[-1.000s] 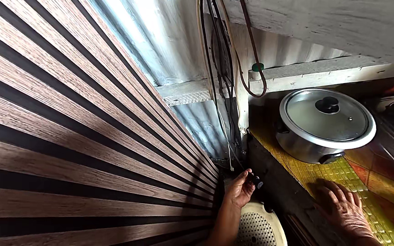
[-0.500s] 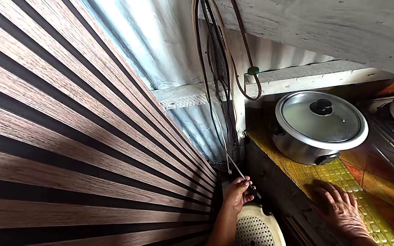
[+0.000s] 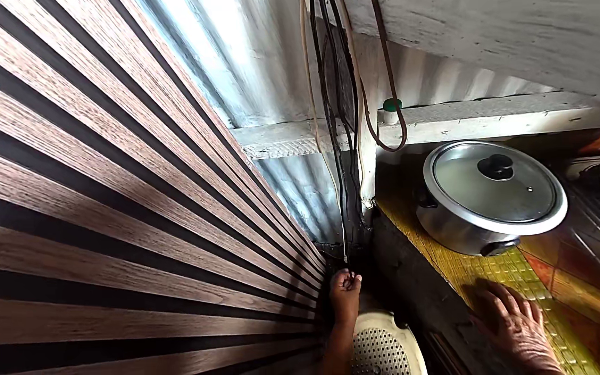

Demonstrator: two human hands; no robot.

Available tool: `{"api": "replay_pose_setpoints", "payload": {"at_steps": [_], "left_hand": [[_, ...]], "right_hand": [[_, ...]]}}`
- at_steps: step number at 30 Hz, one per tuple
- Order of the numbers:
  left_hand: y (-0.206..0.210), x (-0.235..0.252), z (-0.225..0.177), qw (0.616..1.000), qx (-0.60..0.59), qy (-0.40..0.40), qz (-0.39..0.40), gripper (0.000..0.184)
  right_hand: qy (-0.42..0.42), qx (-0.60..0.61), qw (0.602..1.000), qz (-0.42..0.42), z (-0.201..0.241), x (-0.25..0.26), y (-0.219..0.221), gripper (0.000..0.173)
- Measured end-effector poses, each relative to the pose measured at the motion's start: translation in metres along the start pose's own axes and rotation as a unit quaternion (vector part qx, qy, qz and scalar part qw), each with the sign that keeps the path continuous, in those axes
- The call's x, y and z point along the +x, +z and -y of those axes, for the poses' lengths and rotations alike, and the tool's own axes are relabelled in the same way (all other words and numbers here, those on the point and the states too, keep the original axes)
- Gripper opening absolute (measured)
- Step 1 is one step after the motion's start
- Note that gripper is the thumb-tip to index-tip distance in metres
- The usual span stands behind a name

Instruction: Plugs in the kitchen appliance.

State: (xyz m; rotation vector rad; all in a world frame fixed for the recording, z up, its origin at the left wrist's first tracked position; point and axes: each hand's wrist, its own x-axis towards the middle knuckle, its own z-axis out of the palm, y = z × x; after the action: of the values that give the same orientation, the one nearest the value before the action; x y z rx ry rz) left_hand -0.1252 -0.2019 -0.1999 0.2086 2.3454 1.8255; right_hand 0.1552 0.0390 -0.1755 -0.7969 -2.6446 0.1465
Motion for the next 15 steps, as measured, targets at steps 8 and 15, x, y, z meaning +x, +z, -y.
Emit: {"api": "replay_pose_setpoints", "payload": {"at_steps": [8,15], "left_hand": [[0.011,0.011,-0.039,0.955,-0.233,-0.18,-0.034,0.031],[0.064,0.012,-0.099,0.883,-0.388,-0.263,0.024,0.025]], "right_hand": [[0.004,0.0,1.0,0.017,0.002,0.001,-0.004,0.062],[0.005,0.007,1.0,0.021,0.006,0.002,-0.01,0.06]]}}
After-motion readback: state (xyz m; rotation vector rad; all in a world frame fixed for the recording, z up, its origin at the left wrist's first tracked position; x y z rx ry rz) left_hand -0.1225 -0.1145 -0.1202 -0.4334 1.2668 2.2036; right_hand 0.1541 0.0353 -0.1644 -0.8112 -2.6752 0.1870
